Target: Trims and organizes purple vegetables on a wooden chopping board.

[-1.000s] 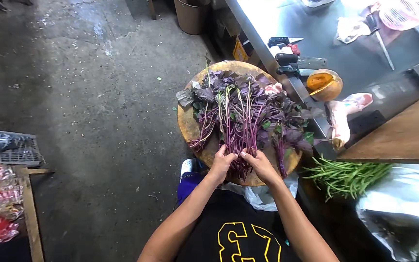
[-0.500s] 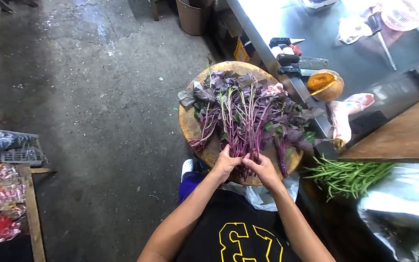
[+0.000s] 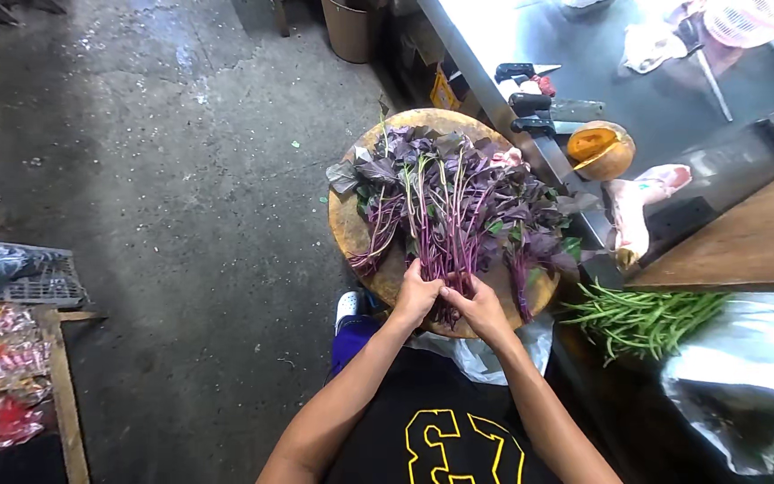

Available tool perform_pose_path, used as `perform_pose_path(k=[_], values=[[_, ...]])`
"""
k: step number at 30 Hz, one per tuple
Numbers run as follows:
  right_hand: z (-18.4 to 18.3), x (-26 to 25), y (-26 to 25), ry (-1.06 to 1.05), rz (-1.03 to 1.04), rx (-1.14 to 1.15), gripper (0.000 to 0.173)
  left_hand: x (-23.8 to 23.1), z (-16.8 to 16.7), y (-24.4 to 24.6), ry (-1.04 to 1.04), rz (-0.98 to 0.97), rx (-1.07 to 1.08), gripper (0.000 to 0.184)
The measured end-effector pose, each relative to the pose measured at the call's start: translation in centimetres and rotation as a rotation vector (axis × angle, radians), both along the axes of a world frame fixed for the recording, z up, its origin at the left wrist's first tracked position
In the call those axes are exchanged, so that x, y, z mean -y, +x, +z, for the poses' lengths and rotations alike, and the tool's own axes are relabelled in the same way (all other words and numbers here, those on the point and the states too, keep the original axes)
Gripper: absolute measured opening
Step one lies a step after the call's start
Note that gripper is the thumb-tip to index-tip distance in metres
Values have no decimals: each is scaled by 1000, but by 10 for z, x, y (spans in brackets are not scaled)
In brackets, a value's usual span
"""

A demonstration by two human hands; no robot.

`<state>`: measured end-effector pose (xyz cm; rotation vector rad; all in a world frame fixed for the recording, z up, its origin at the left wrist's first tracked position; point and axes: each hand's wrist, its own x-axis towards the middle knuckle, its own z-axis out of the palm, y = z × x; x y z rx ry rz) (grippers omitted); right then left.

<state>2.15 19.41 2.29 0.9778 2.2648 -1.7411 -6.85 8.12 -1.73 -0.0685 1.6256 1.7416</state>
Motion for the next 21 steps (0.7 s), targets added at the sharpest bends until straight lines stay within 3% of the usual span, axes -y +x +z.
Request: perform_pose_path(k=[2,5,8,12,14,17,21], values=[[-2,-1,-2,-22,-3,6,37,2,2,-2,8,-41,3,70],[-4,-6,-4,-5,-57,-56,17,6,5,-5,20,6,21,71],[8,-10,0,-88,-115,-81,24,7,8,-9,50,104,43,59],[13,-3,-6,-99,-59,-65,34,4,9,-2,-16,-74,-83,67],[3,1,-12,-22,-51,-45,30,0,9,3,-73,-119,-150,67],[6,0,-12,-6,-92,-45,28,0,10,2,-28,23,-60,63],[15,0,6,-153,-160,-111,32,2,23,-7,96,214,116,56]])
